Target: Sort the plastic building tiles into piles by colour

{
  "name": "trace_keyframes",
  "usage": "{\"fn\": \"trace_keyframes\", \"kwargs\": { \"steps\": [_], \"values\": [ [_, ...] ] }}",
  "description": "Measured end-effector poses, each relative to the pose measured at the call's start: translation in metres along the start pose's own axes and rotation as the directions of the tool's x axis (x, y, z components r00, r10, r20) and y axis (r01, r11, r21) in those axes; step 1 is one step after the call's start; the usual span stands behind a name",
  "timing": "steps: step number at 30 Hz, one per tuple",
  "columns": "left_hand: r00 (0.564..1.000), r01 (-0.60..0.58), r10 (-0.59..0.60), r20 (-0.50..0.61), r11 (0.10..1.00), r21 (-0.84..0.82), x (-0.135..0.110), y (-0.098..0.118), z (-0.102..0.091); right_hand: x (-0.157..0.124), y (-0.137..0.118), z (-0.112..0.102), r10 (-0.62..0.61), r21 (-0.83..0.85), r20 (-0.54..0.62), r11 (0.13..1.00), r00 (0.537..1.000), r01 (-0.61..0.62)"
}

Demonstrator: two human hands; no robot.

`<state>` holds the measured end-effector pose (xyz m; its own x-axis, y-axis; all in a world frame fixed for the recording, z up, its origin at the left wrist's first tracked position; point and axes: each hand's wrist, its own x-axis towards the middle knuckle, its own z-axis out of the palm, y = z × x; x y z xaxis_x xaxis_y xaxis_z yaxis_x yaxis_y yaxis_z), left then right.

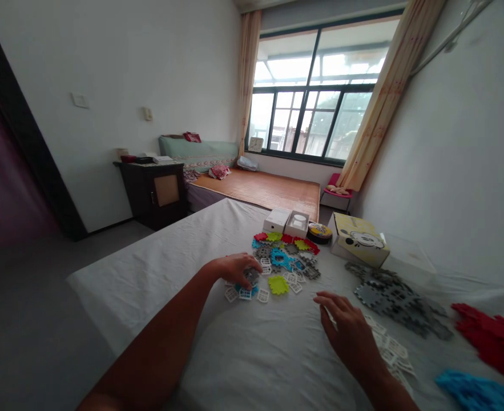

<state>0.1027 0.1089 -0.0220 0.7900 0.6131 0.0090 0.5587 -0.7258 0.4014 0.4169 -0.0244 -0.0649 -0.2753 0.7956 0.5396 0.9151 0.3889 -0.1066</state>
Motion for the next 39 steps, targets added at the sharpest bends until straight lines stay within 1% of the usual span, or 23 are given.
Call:
{"fn": "trace_keyframes", "kwargs": {
  "steps": [2, 5, 9, 11, 14, 17, 19, 21, 23, 25, 27, 29, 30, 32, 34, 35, 37, 39],
  "values": [
    [0.997, 0.027, -0.028, -0.070, 1.000, -0.010, 0.003, 0.003, 0.003, 0.000, -0.002, 0.001, 0.007, 0.034, 0.012, 0.999, 1.000, -0.008],
    [0.984, 0.057, -0.067, -0.165, 0.996, -0.067, 0.006, 0.009, 0.004, -0.001, -0.007, 0.003, 0.010, 0.081, 0.017, 0.997, 1.000, -0.012],
    [0.967, 0.063, -0.106, -0.233, 0.980, -0.187, 0.007, 0.012, 0.004, -0.001, -0.010, 0.005, 0.023, 0.128, 0.030, 0.991, 0.999, -0.026],
    [0.963, 0.035, -0.089, -0.256, 0.977, -0.210, 0.008, 0.012, 0.003, -0.001, -0.010, 0.006, 0.029, 0.156, 0.034, 0.987, 0.999, -0.033],
    [0.948, -0.023, -0.040, -0.317, 0.981, -0.190, 0.008, 0.014, 0.002, 0.000, -0.011, 0.007, 0.041, 0.207, 0.021, 0.977, 0.999, -0.044],
    [0.930, -0.134, 0.050, -0.365, 0.969, -0.209, 0.009, 0.024, 0.001, 0.001, -0.015, 0.007, 0.076, 0.276, 0.000, 0.958, 0.997, -0.073],
    [0.925, -0.214, 0.112, -0.362, 0.943, -0.255, 0.010, 0.034, 0.002, 0.002, -0.019, 0.007, 0.108, 0.345, 0.010, 0.933, 0.994, -0.104],
    [0.934, -0.257, 0.154, -0.322, 0.917, -0.306, 0.012, 0.046, 0.007, 0.003, -0.025, 0.007, 0.158, 0.433, 0.050, 0.886, 0.986, -0.163],
    [0.939, -0.284, 0.199, -0.280, 0.908, -0.308, 0.016, 0.058, 0.014, 0.005, -0.032, 0.006, 0.222, 0.524, 0.114, 0.815, 0.968, -0.249],
    [0.926, -0.320, 0.250, -0.283, 0.917, -0.239, 0.020, 0.070, 0.024, 0.008, -0.040, 0.005, 0.266, 0.609, 0.194, 0.722, 0.944, -0.329],
    [0.901, -0.351, 0.291, -0.321, 0.925, -0.146, 0.023, 0.082, 0.032, 0.010, -0.047, 0.004, 0.271, 0.687, 0.265, 0.620, 0.925, -0.378],
    [0.884, -0.372, 0.323, -0.338, 0.924, -0.089, 0.025, 0.092, 0.040, 0.012, -0.050, 0.005, 0.255, 0.744, 0.301, 0.540, 0.919, -0.393],
    [0.880, -0.383, 0.339, -0.334, 0.921, -0.074, 0.026, 0.096, 0.042, 0.012, -0.050, 0.005, 0.248, 0.759, 0.305, 0.520, 0.920, -0.391],
    [0.873, -0.394, 0.353, -0.337, 0.917, -0.060, 0.027, 0.098, 0.044, 0.014, -0.041, 0.005, 0.254, 0.763, 0.292, 0.519, 0.922, -0.385],
    [0.867, -0.367, 0.320, -0.382, 0.928, -0.054, 0.028, 0.091, 0.043, 0.015, -0.020, 0.003, 0.314, 0.724, 0.257, 0.563, 0.914, -0.397],
    [0.861, -0.336, 0.284, -0.423, 0.940, -0.054, 0.028, 0.085, 0.041, 0.015, -0.005, 0.002, 0.369, 0.684, 0.226, 0.598, 0.901, -0.417],
    [0.841, -0.238, 0.173, -0.513, 0.969, -0.062, 0.030, 0.069, 0.036, 0.013, 0.031, -0.003, 0.490, 0.567, 0.138, 0.674, 0.861, -0.474],
    [0.815, -0.110, 0.036, -0.579, 0.990, -0.092, 0.031, 0.053, 0.030, 0.010, 0.071, -0.007, 0.575, 0.464, 0.045, 0.712, 0.817, -0.527]
  ]
}}
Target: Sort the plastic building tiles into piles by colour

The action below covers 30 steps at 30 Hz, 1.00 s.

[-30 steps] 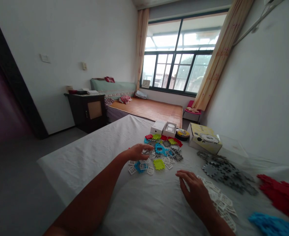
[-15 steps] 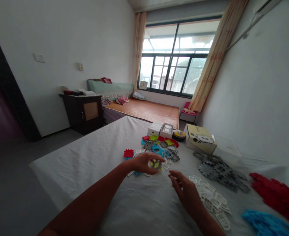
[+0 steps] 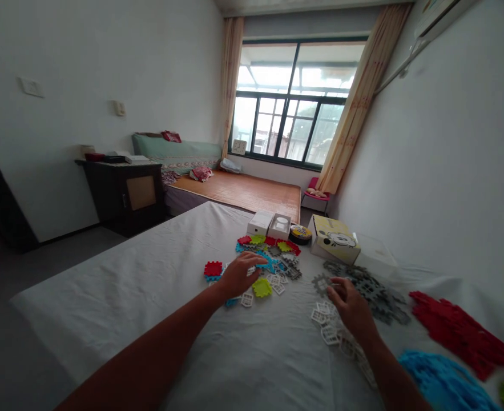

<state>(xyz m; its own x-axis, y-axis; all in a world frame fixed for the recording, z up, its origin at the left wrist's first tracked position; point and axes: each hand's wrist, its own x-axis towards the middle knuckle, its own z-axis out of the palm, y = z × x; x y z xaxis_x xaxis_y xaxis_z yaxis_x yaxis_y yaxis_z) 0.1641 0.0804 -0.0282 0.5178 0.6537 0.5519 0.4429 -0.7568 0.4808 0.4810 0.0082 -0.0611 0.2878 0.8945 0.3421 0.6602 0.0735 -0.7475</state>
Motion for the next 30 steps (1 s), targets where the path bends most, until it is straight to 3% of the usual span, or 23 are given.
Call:
{"fn": "trace_keyframes", "kwargs": {
  "steps": [4, 8, 12, 17, 24, 30],
  "values": [
    [0.992, 0.130, -0.128, -0.022, 0.988, 0.089, 0.001, -0.019, -0.009, 0.027, 0.041, -0.028, 0.064, -0.099, -0.206, 0.991, 0.976, -0.085],
    [0.983, -0.020, -0.011, 0.184, 0.985, 0.170, -0.004, -0.014, -0.001, 0.020, 0.037, -0.026, -0.076, -0.246, -0.321, 0.969, 0.944, -0.006],
    [0.940, -0.120, 0.019, 0.339, 0.953, 0.279, -0.008, -0.002, 0.012, -0.007, 0.000, 0.003, -0.233, -0.193, -0.108, 0.959, 0.967, 0.209],
    [0.919, -0.132, -0.018, 0.394, 0.927, 0.351, -0.006, 0.007, 0.011, -0.034, -0.040, 0.035, -0.396, -0.092, 0.155, 0.906, 0.905, 0.412],
    [0.955, -0.155, 0.143, 0.260, 0.987, 0.029, -0.006, 0.027, 0.008, -0.048, -0.064, 0.044, -0.383, 0.103, 0.259, 0.924, 0.887, 0.368],
    [0.942, -0.114, 0.147, 0.302, 0.986, -0.122, -0.008, 0.032, 0.016, -0.053, -0.079, 0.038, -0.332, 0.105, 0.274, 0.943, 0.903, 0.315]
  ]
}}
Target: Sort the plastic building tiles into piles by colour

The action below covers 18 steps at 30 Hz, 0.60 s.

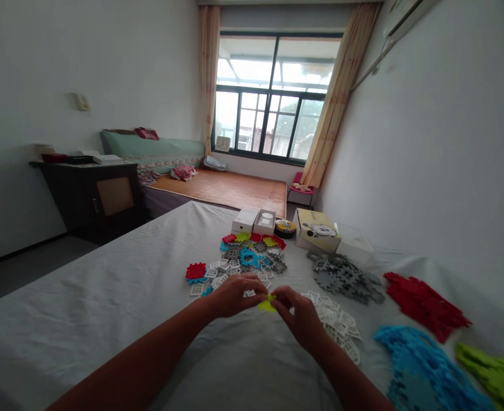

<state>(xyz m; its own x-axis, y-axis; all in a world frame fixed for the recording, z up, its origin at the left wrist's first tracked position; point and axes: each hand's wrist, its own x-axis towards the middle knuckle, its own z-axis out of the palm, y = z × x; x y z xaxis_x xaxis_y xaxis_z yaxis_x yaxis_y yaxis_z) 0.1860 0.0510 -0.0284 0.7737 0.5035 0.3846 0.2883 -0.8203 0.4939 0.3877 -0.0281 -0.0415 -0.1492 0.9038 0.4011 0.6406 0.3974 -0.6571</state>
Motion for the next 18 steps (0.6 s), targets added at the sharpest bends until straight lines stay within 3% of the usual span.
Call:
{"fn": "trace_keyframes", "kwargs": {
  "steps": [3, 5, 9, 10, 11, 13, 15, 18],
  "values": [
    [0.999, 0.046, -0.046, -0.011, 0.999, 0.003, 0.000, -0.007, 0.001, -0.003, -0.006, -0.020, 0.035, -0.095, -0.053, 0.995, 0.998, -0.040],
    [0.997, 0.074, -0.073, -0.029, 0.997, 0.034, -0.001, -0.014, 0.001, -0.011, -0.006, -0.045, 0.061, -0.184, -0.106, 0.980, 0.993, -0.079],
    [0.997, 0.076, -0.073, -0.037, 0.992, 0.098, 0.000, -0.025, 0.000, -0.058, 0.020, -0.128, 0.192, -0.309, -0.223, 0.916, 0.956, -0.256],
    [0.997, 0.070, -0.066, -0.042, 0.993, 0.099, 0.001, -0.027, 0.001, -0.077, 0.034, -0.154, 0.247, -0.320, -0.307, 0.883, 0.919, -0.344],
    [0.998, 0.061, -0.058, -0.039, 0.993, 0.098, 0.001, -0.028, 0.001, -0.099, 0.051, -0.182, 0.295, -0.327, -0.429, 0.830, 0.853, -0.452],
    [0.999, 0.044, -0.042, -0.025, 0.995, 0.089, 0.002, -0.028, 0.002, -0.145, 0.087, -0.235, 0.348, -0.332, -0.651, 0.668, 0.675, -0.666],
    [1.000, 0.028, -0.027, -0.010, 0.996, 0.088, 0.003, -0.028, 0.004, -0.187, 0.121, -0.280, 0.376, -0.280, -0.769, 0.529, 0.517, -0.801],
    [1.000, 0.029, -0.028, -0.013, 0.993, 0.114, 0.003, -0.030, 0.005, -0.223, 0.148, -0.320, 0.429, -0.276, -0.774, 0.433, 0.465, -0.858]
  ]
}}
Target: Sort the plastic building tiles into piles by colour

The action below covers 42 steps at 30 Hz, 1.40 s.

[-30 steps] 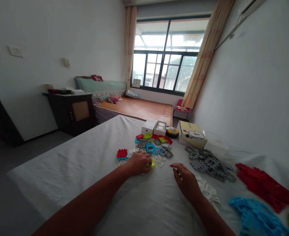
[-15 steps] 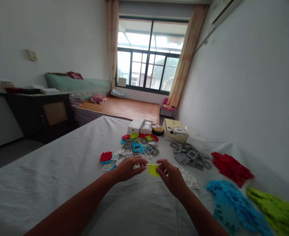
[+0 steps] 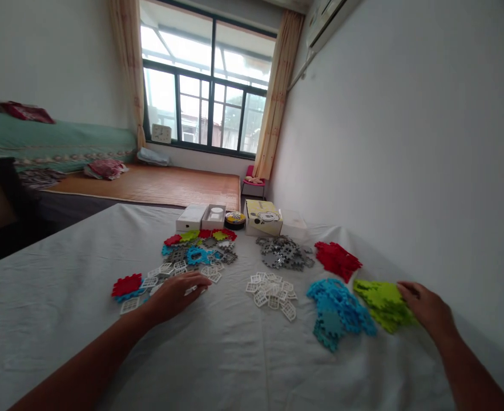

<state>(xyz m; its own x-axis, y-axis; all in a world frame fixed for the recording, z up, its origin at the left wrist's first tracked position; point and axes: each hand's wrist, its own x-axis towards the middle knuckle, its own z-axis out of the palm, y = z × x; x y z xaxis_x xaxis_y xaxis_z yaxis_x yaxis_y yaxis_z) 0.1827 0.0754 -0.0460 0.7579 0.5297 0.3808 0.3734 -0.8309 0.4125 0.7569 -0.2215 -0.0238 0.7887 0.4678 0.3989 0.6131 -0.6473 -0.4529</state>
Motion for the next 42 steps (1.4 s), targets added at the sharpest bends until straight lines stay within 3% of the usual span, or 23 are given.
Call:
{"fn": "trace_keyframes", "kwargs": {
  "steps": [2, 4, 6, 8, 11, 15, 16, 18, 23, 28, 32, 35, 39, 42],
  "values": [
    [1.000, 0.014, -0.014, -0.012, 1.000, 0.025, 0.000, -0.002, 0.000, 0.004, 0.000, -0.004, -0.055, -0.084, -0.064, 0.995, 0.996, 0.049],
    [0.999, 0.027, -0.026, -0.028, 0.999, 0.039, 0.000, -0.005, -0.002, -0.001, -0.027, -0.004, -0.190, -0.162, -0.170, 0.973, 0.967, 0.163],
    [0.997, 0.042, -0.039, -0.062, 0.998, 0.045, -0.001, -0.006, -0.005, -0.016, -0.074, 0.004, -0.350, -0.159, -0.201, 0.933, 0.915, 0.322],
    [0.992, 0.069, -0.063, -0.105, 0.996, 0.052, -0.002, -0.008, -0.009, -0.041, -0.135, 0.018, -0.506, -0.033, -0.119, 0.862, 0.855, 0.506],
    [0.981, 0.136, -0.122, -0.154, 0.987, 0.086, -0.003, -0.012, -0.013, -0.095, -0.229, 0.043, -0.725, 0.211, 0.043, 0.679, 0.688, 0.703],
    [0.962, 0.219, -0.188, -0.197, 0.964, 0.150, -0.007, -0.021, -0.015, -0.165, -0.327, 0.083, -0.876, 0.413, 0.265, 0.481, 0.404, 0.773],
    [0.959, 0.230, -0.196, -0.203, 0.961, 0.157, -0.008, -0.023, -0.016, -0.177, -0.344, 0.095, -0.884, 0.424, 0.303, 0.459, 0.356, 0.780],
    [0.957, 0.238, -0.202, -0.209, 0.958, 0.162, -0.009, -0.026, -0.017, -0.195, -0.368, 0.118, -0.882, 0.404, 0.360, 0.440, 0.303, 0.802],
    [0.957, 0.244, -0.209, -0.201, 0.955, 0.170, -0.010, -0.025, -0.017, -0.209, -0.382, 0.156, -0.878, 0.352, 0.358, 0.443, 0.318, 0.825],
    [0.964, 0.242, -0.213, -0.159, 0.951, 0.193, -0.010, -0.024, -0.014, -0.207, -0.369, 0.153, -0.882, 0.467, 0.341, 0.460, 0.326, 0.756],
    [0.971, 0.224, -0.198, -0.136, 0.952, 0.208, -0.009, -0.022, -0.013, -0.204, -0.362, 0.151, -0.843, 0.566, 0.371, 0.538, 0.390, 0.624],
    [0.970, 0.228, -0.201, -0.139, 0.950, 0.212, -0.008, -0.021, -0.013, -0.202, -0.362, 0.152, -0.823, 0.559, 0.397, 0.567, 0.405, 0.605],
    [0.969, 0.226, -0.200, -0.146, 0.955, 0.191, -0.008, -0.022, -0.013, -0.207, -0.364, 0.150, -0.848, 0.500, 0.357, 0.528, 0.392, 0.686],
    [0.970, 0.223, -0.199, -0.138, 0.957, 0.188, -0.009, -0.025, -0.012, -0.213, -0.367, 0.145, -0.883, 0.389, 0.327, 0.449, 0.335, 0.804]
  ]
}}
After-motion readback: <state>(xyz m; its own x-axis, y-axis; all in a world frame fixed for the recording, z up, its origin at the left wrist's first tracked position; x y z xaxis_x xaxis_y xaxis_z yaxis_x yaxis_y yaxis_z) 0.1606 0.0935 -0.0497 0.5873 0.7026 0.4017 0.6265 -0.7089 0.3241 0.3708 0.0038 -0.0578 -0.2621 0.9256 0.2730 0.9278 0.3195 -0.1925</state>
